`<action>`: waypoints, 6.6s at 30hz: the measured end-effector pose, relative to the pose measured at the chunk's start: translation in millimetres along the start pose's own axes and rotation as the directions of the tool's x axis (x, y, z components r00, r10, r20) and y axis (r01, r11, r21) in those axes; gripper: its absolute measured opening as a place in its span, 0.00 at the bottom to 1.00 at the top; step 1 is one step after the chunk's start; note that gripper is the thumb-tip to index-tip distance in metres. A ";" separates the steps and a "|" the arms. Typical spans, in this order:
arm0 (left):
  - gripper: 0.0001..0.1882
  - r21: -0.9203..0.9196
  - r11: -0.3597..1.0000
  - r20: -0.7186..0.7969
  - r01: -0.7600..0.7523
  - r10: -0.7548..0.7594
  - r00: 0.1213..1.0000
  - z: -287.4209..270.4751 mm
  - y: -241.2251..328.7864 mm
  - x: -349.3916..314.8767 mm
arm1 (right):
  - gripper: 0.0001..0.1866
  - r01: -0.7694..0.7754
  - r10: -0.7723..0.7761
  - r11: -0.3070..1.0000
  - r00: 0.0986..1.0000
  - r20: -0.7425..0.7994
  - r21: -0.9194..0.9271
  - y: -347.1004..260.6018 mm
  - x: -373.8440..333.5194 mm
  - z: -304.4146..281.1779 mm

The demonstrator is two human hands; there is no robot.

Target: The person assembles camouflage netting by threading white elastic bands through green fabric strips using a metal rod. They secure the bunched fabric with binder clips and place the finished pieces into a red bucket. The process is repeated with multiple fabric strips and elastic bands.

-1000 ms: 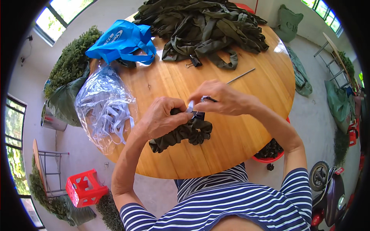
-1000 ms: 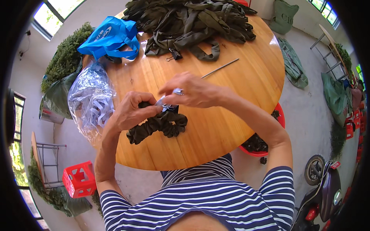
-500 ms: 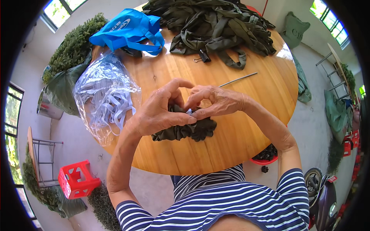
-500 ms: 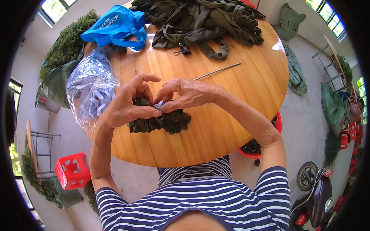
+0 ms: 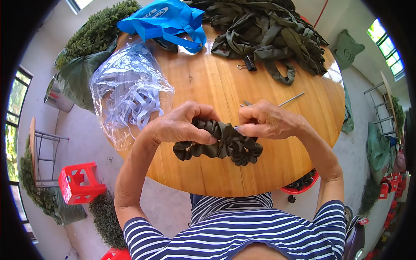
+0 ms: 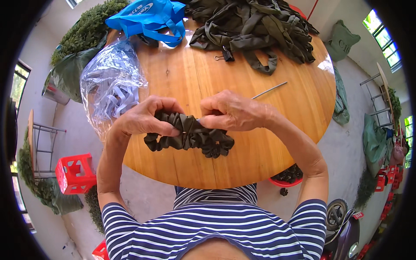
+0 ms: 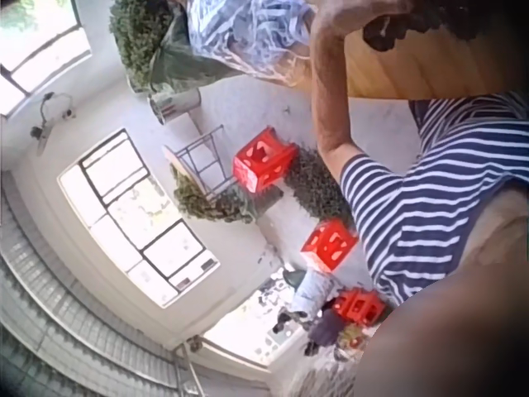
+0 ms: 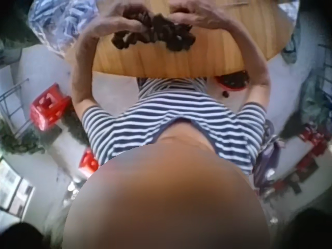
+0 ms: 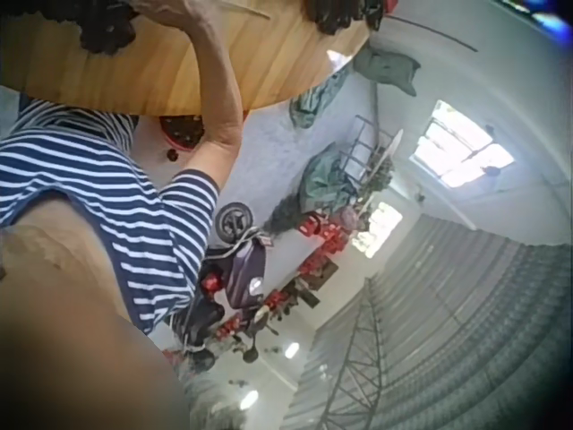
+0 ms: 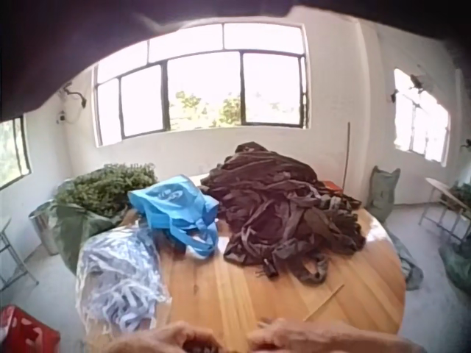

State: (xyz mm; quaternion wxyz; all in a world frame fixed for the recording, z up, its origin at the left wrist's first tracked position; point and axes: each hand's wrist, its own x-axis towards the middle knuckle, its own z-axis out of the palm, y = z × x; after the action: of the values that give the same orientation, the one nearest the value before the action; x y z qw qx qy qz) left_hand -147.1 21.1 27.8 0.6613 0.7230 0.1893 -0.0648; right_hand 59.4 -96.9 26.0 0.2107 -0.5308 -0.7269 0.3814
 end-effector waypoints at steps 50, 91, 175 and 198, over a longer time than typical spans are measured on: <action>0.10 0.042 0.998 -0.083 -0.045 0.048 0.995 26.9 -31.6 -12.3 | 0.09 -0.200 0.247 0.916 0.964 -0.097 0.347 52.6 -71.1 -52.4; 0.14 -0.542 0.833 -0.166 -0.111 0.024 0.986 17.6 -6.6 55.4 | 0.15 -0.099 -0.348 0.831 0.677 -0.649 -0.548 50.5 -50.6 10.2; 0.06 -0.479 0.737 -0.654 -0.478 0.064 0.754 -1.9 -24.9 84.4 | 0.15 -0.586 0.696 0.697 0.414 -0.586 0.413 88.1 -100.2 -4.2; 0.12 -0.460 0.757 -0.525 -0.465 0.190 0.830 23.3 -19.9 74.5 | 0.07 0.050 0.219 0.919 0.761 -0.611 0.391 23.4 41.8 -1.7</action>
State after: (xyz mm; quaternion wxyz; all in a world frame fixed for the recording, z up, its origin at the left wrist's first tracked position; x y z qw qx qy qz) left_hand -82.1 13.3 -19.2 0.7850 0.5084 0.2129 0.2827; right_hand 60.4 -54.0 4.8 0.5290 -0.6098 -0.4956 0.3203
